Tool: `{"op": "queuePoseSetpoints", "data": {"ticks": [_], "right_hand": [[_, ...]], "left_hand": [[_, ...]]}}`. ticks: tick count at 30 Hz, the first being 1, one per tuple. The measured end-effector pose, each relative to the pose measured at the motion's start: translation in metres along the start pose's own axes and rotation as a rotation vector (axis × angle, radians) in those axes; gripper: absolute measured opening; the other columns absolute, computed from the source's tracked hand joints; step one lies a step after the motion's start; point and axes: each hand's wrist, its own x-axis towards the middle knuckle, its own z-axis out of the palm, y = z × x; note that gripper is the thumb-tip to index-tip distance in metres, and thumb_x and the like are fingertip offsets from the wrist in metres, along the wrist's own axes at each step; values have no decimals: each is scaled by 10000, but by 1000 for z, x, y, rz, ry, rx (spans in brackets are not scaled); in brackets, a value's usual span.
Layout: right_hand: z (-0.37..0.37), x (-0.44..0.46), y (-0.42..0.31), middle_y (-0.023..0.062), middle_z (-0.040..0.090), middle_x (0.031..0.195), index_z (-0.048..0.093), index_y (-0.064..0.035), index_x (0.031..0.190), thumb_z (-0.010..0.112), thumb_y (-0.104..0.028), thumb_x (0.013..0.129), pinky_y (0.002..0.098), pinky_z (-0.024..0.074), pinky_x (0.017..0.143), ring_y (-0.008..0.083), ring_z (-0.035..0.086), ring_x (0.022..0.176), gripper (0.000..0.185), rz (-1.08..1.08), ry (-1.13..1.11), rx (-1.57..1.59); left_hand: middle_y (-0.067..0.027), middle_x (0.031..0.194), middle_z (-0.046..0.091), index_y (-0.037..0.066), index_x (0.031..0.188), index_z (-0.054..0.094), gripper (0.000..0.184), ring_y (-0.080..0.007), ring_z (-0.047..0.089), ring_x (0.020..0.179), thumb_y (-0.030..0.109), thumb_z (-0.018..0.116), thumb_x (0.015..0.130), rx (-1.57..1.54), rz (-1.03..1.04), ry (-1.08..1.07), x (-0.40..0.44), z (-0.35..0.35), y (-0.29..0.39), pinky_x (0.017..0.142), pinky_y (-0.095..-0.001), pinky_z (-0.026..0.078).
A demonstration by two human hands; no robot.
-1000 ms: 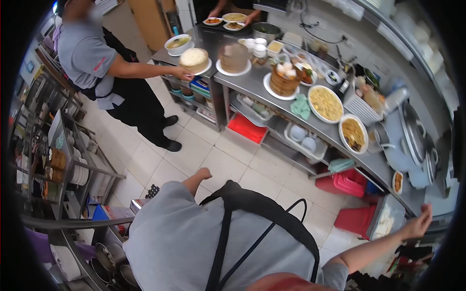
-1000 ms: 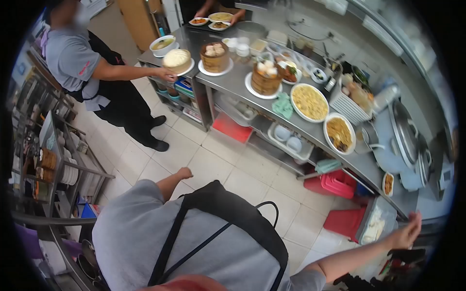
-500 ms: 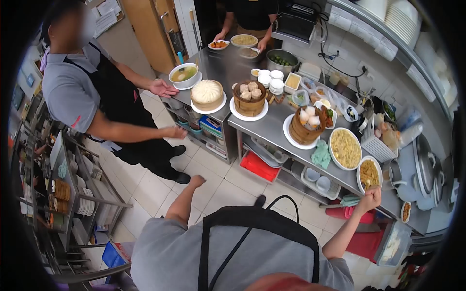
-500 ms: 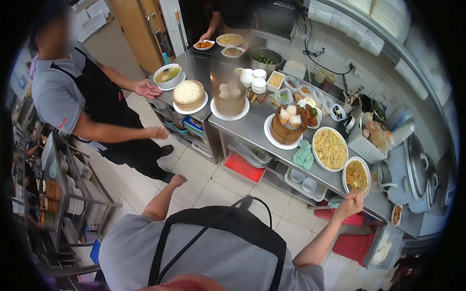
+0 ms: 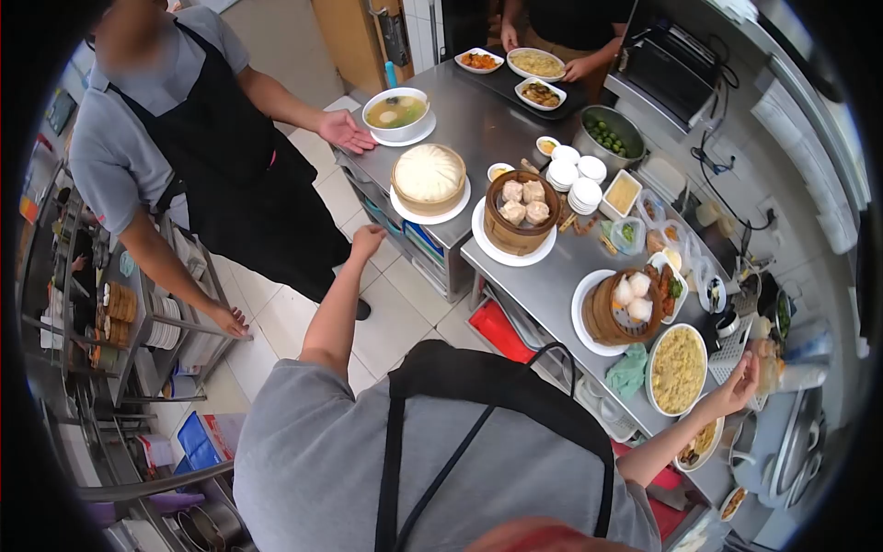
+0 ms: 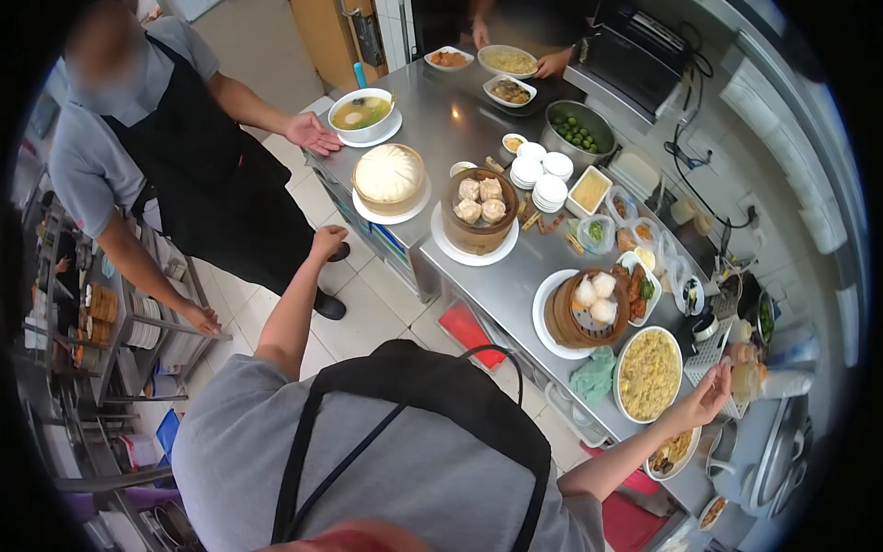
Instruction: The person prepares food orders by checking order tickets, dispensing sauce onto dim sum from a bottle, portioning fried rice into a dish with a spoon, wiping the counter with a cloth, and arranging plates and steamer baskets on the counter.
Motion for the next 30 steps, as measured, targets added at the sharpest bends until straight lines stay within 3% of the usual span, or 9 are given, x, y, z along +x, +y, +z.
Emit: {"op": "queuePoseSetpoints", "data": {"ticks": [3, 4, 7, 9, 11, 14, 17, 22, 30], "right_hand": [[26, 10, 2, 105, 588, 963, 581, 23, 937, 523, -76, 837, 249, 433, 756, 134, 550, 843, 153, 58, -13, -104], [34, 10, -4, 67, 600, 833, 605, 23, 861, 541, -101, 831, 232, 431, 673, 110, 542, 742, 143, 28, 11, -122], [41, 6, -7, 32, 563, 728, 607, 15, 842, 548, -120, 830, 220, 397, 605, 88, 492, 660, 147, 22, 26, -251], [48, -2, -17, 17, 514, 664, 605, 9, 803, 553, -164, 831, 224, 372, 569, 82, 443, 606, 183, 5, 42, -244], [40, -6, -17, 20, 513, 659, 598, 13, 783, 548, -195, 835, 228, 375, 576, 87, 446, 609, 219, 75, 101, -479], [56, -24, -44, 37, 542, 693, 596, 19, 815, 529, -229, 849, 244, 391, 578, 102, 464, 616, 259, 62, 168, -483], [83, -35, -59, 48, 569, 746, 597, 19, 852, 522, -238, 856, 236, 407, 589, 104, 494, 647, 268, 22, 296, -403], [93, -58, -82, 24, 546, 721, 593, 10, 850, 564, -227, 832, 200, 398, 568, 75, 474, 636, 240, 84, 227, -555], [84, -86, -100, 21, 545, 667, 603, 7, 831, 572, -192, 828, 201, 401, 530, 66, 480, 599, 202, 79, 248, -694]], "left_hand": [[-73, 685, 611, 21, 865, 639, 219, -143, 549, 563, 198, 600, 742, -152, -47, 40, 19, -15, 23, 512, -267, 437], [-59, 640, 593, 9, 831, 640, 197, -123, 521, 522, 180, 590, 747, -235, -65, 71, 31, -16, 27, 467, -251, 417], [-47, 775, 603, 24, 882, 606, 204, -143, 562, 612, 190, 565, 770, -333, -124, -30, 91, -19, 23, 538, -264, 450], [-56, 742, 596, 7, 851, 594, 204, -148, 565, 614, 190, 551, 771, -301, -120, -84, 135, -19, 27, 542, -269, 456], [-70, 613, 563, 2, 762, 581, 153, -138, 513, 493, 150, 544, 750, -313, -38, -145, 165, -22, 54, 432, -268, 401], [-85, 652, 560, 0, 819, 557, 139, -152, 534, 527, 127, 526, 772, -293, -70, -233, 212, -8, 66, 462, -272, 446], [-120, 773, 558, -14, 951, 494, 165, -216, 573, 598, 68, 491, 807, -722, -164, -228, 277, 8, 92, 576, -298, 527], [-181, 954, 520, -73, 1078, 403, 277, -265, 578, 811, 16, 455, 821, -820, -211, -216, 340, 34, 122, 703, -351, 534], [-179, 948, 563, -89, 1032, 467, 244, -275, 596, 803, -45, 483, 793, -941, -91, -282, 385, 57, 133, 680, -330, 546]]}}
